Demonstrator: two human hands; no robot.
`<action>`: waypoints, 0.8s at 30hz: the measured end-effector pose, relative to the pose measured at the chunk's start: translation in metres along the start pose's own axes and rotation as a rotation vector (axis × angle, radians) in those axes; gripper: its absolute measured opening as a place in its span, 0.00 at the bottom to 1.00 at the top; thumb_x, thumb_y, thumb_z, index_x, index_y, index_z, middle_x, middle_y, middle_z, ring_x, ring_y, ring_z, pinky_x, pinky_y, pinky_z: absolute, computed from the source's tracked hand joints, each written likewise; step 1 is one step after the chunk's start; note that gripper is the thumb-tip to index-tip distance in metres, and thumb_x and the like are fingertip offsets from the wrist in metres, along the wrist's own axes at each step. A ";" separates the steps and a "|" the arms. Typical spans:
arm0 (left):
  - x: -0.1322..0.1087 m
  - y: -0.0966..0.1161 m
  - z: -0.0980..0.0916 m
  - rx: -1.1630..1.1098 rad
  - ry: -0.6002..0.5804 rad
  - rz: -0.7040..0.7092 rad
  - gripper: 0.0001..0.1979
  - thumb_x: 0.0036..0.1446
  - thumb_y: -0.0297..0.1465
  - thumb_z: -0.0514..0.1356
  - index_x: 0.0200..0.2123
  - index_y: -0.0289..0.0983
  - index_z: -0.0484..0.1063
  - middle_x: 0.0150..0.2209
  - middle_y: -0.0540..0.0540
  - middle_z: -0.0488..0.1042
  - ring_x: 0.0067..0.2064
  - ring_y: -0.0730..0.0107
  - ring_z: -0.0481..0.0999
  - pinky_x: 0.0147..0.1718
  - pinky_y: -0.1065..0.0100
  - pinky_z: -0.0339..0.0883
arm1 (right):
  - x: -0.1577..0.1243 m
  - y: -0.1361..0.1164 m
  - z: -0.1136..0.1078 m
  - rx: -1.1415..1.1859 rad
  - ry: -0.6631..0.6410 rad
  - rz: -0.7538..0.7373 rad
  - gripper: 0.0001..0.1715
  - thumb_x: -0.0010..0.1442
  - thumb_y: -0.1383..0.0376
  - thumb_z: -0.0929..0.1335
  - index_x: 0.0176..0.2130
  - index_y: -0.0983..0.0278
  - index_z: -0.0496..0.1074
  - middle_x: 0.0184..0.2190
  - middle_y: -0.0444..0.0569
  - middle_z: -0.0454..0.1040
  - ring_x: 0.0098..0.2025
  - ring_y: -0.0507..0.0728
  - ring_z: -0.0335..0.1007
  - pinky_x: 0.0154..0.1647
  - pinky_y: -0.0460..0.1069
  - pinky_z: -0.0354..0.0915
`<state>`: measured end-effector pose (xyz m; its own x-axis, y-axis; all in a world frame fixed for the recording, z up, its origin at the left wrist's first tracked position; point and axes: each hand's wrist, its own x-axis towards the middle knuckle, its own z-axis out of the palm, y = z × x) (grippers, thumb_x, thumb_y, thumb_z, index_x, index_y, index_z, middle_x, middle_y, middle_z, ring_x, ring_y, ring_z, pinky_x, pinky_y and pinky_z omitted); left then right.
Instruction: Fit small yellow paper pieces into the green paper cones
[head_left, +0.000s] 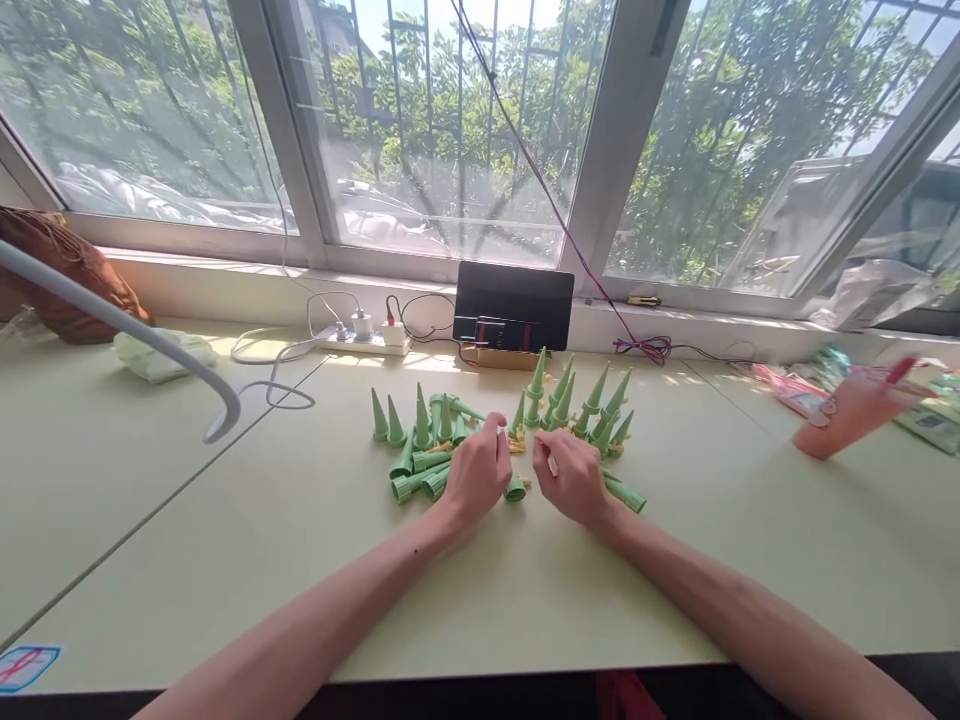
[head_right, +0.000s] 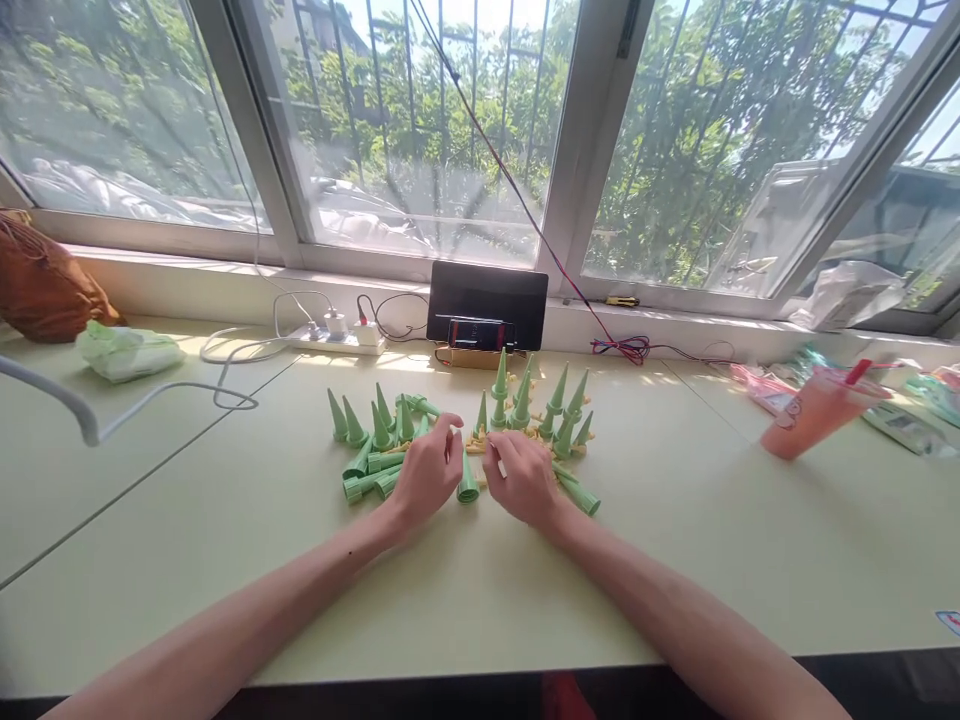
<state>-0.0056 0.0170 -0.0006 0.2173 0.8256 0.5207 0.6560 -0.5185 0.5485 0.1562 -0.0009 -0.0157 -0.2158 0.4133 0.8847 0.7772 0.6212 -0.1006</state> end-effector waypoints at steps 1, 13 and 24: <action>0.000 -0.001 0.001 -0.016 0.018 0.019 0.07 0.65 0.27 0.47 0.43 0.39 0.63 0.22 0.54 0.62 0.22 0.70 0.64 0.25 0.70 0.54 | 0.002 0.002 -0.001 -0.038 -0.034 0.025 0.08 0.65 0.71 0.63 0.34 0.65 0.70 0.25 0.46 0.72 0.27 0.52 0.66 0.30 0.46 0.59; -0.003 -0.001 0.007 -0.092 0.111 0.189 0.03 0.63 0.26 0.52 0.39 0.38 0.64 0.35 0.49 0.72 0.26 0.75 0.67 0.28 0.71 0.60 | -0.002 0.008 0.008 -0.240 -0.563 0.105 0.12 0.65 0.74 0.63 0.33 0.65 0.73 0.32 0.49 0.69 0.34 0.54 0.62 0.32 0.46 0.54; -0.006 0.004 0.008 -0.075 0.054 0.204 0.03 0.60 0.25 0.54 0.36 0.38 0.65 0.34 0.49 0.73 0.25 0.74 0.67 0.28 0.71 0.60 | -0.004 0.014 0.007 -0.164 -0.600 0.111 0.16 0.61 0.79 0.61 0.39 0.64 0.74 0.33 0.48 0.65 0.33 0.54 0.58 0.32 0.45 0.55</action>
<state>0.0018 0.0117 -0.0071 0.2993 0.6899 0.6592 0.5467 -0.6902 0.4741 0.1636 0.0111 -0.0234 -0.3861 0.8004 0.4586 0.8841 0.4630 -0.0639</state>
